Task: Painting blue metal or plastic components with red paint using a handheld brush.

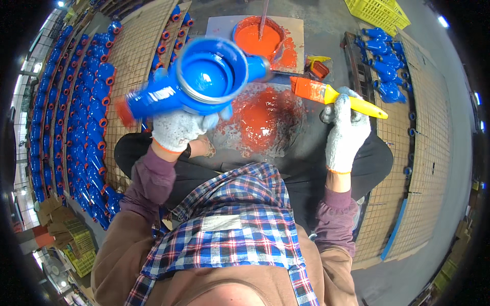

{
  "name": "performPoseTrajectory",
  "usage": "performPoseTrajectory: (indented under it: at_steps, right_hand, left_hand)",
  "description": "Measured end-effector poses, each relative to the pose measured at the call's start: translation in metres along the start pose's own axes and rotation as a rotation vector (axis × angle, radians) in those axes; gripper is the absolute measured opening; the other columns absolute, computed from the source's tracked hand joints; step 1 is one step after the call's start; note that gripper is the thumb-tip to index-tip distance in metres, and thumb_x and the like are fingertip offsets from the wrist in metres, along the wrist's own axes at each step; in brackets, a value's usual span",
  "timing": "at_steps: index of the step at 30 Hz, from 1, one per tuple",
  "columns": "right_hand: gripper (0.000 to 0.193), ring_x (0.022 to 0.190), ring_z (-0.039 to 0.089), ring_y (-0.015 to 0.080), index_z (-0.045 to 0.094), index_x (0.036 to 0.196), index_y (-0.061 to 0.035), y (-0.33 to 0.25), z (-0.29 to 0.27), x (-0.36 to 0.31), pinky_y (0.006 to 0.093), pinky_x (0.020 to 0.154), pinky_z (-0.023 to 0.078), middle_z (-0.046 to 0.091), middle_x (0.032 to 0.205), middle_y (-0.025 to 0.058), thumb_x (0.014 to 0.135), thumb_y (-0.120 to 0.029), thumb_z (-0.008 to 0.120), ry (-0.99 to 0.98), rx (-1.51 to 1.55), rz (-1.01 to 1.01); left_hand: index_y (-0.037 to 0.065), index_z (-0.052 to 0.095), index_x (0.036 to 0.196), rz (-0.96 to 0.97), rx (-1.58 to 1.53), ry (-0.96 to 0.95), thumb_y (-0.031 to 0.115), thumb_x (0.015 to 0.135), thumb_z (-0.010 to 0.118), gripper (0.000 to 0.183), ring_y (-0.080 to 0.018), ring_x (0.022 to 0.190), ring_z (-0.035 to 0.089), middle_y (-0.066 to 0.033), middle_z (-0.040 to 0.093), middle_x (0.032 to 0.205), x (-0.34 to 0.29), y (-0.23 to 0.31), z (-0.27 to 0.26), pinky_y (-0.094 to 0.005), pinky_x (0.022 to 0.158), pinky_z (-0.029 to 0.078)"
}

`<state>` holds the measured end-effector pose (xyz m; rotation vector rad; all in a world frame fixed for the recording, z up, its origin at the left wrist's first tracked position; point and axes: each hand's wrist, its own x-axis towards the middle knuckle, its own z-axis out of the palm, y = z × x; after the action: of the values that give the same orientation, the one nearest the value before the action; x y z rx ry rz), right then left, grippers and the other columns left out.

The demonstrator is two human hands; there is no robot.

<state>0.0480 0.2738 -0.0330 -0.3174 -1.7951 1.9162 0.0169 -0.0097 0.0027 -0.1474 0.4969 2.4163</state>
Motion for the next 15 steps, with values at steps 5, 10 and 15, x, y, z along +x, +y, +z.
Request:
performPoseTrajectory:
  at_steps: [5,10,15]
  right_hand:
    - [0.025,0.057,0.049,0.0046,0.061,0.111,-0.001,0.018,0.008,0.005,0.0194,0.052,0.038,0.057,0.072,0.0006,0.095,-0.02,0.061,-0.014,-0.017,0.099]
    - [0.024,0.054,0.05,0.0046,0.062,0.107,-0.0008,0.033,0.023,0.03,0.0196,0.048,0.038,0.059,0.07,0.0006,0.095,-0.021,0.062,-0.053,-0.1,0.166]
    - [0.023,0.058,0.056,0.0067,0.062,0.109,0.0003,0.05,0.053,0.067,0.0196,0.049,0.042,0.064,0.078,0.0038,0.093,-0.016,0.063,-0.119,0.022,0.155]
  left_hand:
    - [0.006,0.039,0.141,-0.032,0.253,0.024,0.068,0.09,0.04,0.08,-0.0366,0.091,0.067,-0.0227,0.059,0.121,0.024,0.008,-0.075,-0.0431,0.064,0.062]
    - [0.006,0.047,0.132,0.119,0.525,0.14,0.045,0.098,0.044,0.051,-0.0264,0.106,0.064,-0.014,0.061,0.121,0.032,0.018,-0.077,-0.0383,0.086,0.058]
    - [0.006,0.051,0.127,0.07,0.424,0.214,0.038,0.091,0.056,0.049,-0.0258,0.096,0.067,-0.0109,0.063,0.113,0.02,0.022,-0.105,-0.0423,0.071,0.062]
